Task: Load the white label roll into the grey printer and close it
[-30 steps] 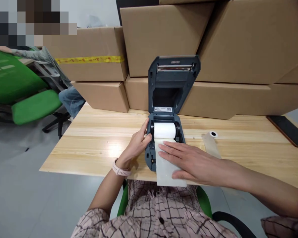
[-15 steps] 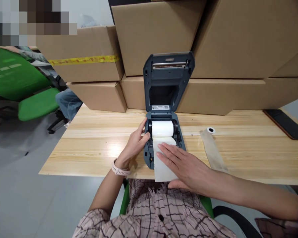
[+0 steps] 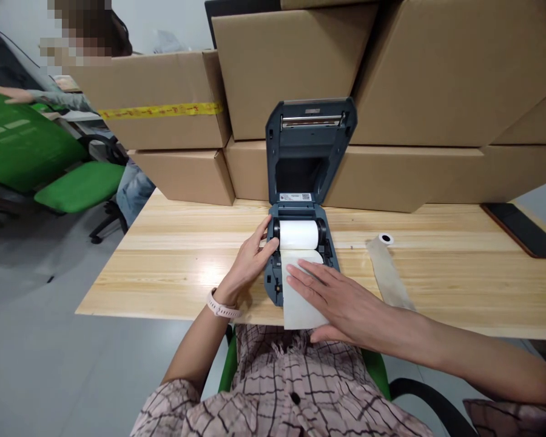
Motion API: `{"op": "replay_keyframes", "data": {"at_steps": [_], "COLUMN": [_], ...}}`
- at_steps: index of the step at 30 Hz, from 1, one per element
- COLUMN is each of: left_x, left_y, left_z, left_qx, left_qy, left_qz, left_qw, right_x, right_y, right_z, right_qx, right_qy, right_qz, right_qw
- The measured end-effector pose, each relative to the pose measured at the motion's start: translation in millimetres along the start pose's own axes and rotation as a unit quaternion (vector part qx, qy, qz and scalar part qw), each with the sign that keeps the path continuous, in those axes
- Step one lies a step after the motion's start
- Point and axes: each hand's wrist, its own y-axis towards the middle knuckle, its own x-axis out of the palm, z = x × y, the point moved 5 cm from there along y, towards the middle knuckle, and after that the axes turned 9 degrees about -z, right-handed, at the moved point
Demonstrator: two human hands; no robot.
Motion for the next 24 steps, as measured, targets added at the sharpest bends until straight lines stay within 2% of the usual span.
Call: {"op": "replay_keyframes", "data": {"at_steps": [3, 11, 20, 24], "left_x": [-0.5, 2.5, 13.6, 13.7], "left_y": [1, 0, -4, -4], "left_z": [-3, 0, 7, 8], "left_qx": [0.01, 0.012, 0.012, 0.012], "left_qy": [0.005, -0.008, -0.05, -0.058], "left_qz": [0.003, -0.012, -0.071, -0.078], "left_qw": [1.0, 1.0, 0.996, 0.995], "right_x": [-5, -13, 2, -2], "right_y": [3, 8, 4, 1], "right_z": [2, 3, 2, -3], "right_qx": [-0.005, -0.015, -0.012, -0.021], "right_qy": [0.013, 0.02, 0.044, 0.062], "right_qz": [-0.015, -0.006, -0.018, -0.023], "right_qw": [1.0, 1.0, 0.999, 0.998]}}
